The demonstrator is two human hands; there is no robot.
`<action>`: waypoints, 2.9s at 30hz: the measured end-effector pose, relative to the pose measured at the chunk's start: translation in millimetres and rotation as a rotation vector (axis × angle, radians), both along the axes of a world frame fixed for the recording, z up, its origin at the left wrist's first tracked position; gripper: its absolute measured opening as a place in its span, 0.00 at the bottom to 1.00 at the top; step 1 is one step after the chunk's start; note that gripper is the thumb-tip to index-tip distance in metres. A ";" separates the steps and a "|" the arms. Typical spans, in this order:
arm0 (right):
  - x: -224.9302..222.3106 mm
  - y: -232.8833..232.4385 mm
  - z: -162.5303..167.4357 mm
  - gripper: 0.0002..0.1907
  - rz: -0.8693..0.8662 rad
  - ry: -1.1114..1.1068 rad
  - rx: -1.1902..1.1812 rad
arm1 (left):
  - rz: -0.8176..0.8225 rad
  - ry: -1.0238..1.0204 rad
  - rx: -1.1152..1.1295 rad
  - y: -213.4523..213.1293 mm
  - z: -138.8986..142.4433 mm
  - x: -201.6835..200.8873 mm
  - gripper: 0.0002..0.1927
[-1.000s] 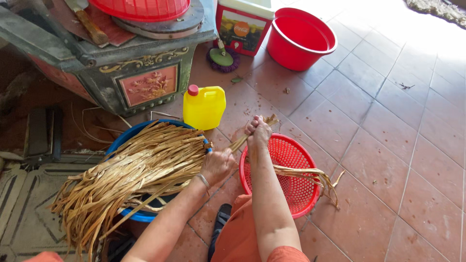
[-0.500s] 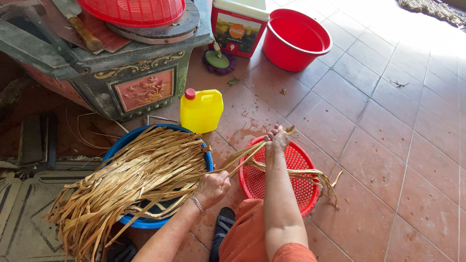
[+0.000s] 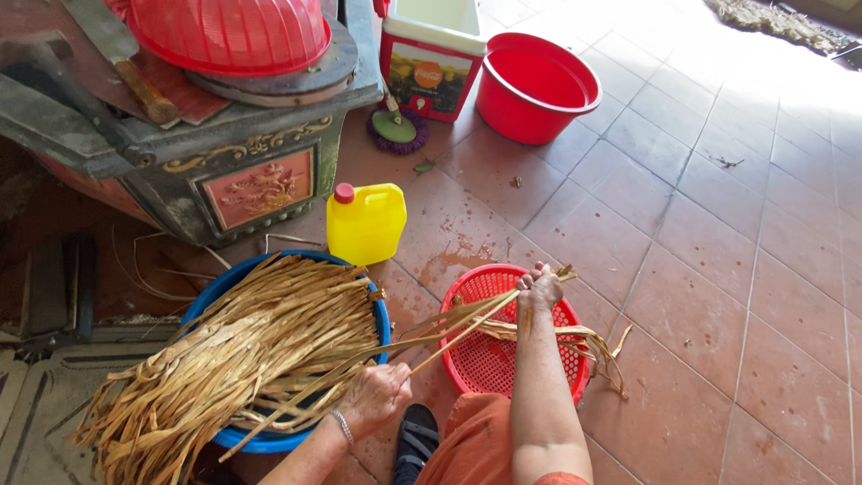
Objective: The person sits on the floor and repeatedly pulls dried plant strips from a blue basin, strips the fibrous material from the stalks by hand, and places the processed fibers into a red basket. The person continues this repetitive manual separation process throughout the clip.
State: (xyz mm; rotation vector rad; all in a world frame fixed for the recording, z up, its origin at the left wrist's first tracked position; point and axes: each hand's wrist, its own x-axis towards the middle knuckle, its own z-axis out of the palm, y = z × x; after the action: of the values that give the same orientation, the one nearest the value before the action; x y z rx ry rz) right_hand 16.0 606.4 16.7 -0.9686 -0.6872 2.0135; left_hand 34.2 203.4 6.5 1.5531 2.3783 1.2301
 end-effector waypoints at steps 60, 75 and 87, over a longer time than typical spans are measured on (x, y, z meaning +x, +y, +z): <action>-35.0 -182.7 39.0 0.08 0.643 -0.035 0.512 | 0.592 0.134 -0.759 -31.1 -153.7 -118.4 0.09; -45.2 -185.3 18.9 0.12 0.862 -0.317 0.492 | 0.568 -0.510 0.269 -23.8 -78.4 -110.0 0.04; -39.5 -219.6 46.1 0.10 0.853 -0.218 0.565 | 0.201 -0.704 0.406 15.6 18.8 -93.3 0.13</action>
State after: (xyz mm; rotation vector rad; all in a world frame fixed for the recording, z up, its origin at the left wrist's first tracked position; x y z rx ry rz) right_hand -23.5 386.8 62.8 -0.5859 -1.9155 2.1796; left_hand -59.1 219.0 25.3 0.7267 1.9135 1.9812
